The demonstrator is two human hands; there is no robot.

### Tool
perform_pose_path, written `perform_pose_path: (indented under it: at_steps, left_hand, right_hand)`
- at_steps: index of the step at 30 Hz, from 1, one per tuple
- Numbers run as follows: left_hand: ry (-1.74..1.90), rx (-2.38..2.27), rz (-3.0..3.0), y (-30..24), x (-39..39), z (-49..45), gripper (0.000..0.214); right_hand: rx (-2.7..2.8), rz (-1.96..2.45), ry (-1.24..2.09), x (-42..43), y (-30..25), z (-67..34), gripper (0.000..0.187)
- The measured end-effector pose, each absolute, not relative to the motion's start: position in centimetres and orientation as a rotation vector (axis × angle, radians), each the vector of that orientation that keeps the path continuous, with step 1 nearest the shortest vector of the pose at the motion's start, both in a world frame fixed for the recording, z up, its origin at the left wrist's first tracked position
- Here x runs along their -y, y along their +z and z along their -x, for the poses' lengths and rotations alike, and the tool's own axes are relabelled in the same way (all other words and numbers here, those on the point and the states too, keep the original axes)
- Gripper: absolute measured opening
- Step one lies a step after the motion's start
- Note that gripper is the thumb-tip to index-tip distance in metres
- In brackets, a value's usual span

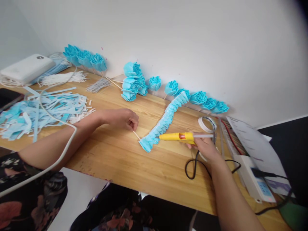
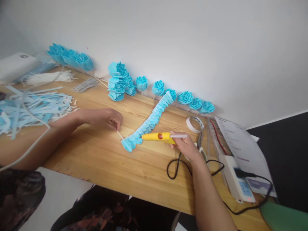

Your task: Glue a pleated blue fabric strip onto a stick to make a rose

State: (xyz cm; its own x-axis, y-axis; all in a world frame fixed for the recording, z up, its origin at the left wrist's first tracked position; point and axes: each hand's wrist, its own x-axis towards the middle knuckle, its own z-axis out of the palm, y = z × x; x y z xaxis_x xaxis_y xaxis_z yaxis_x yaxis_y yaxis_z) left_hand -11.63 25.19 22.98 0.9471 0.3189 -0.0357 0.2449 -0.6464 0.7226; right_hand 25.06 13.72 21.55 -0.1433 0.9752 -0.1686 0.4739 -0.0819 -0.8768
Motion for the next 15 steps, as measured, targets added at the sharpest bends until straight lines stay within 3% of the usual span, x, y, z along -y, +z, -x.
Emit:
perform_pose_path:
  at_steps: [15]
  left_hand:
    - [0.116,-0.4,-2.329,23.1,-25.11,11.59,0.011]
  right_hand:
    - [1.497,1.649,1.102,-14.08,21.95,-25.5,0.03]
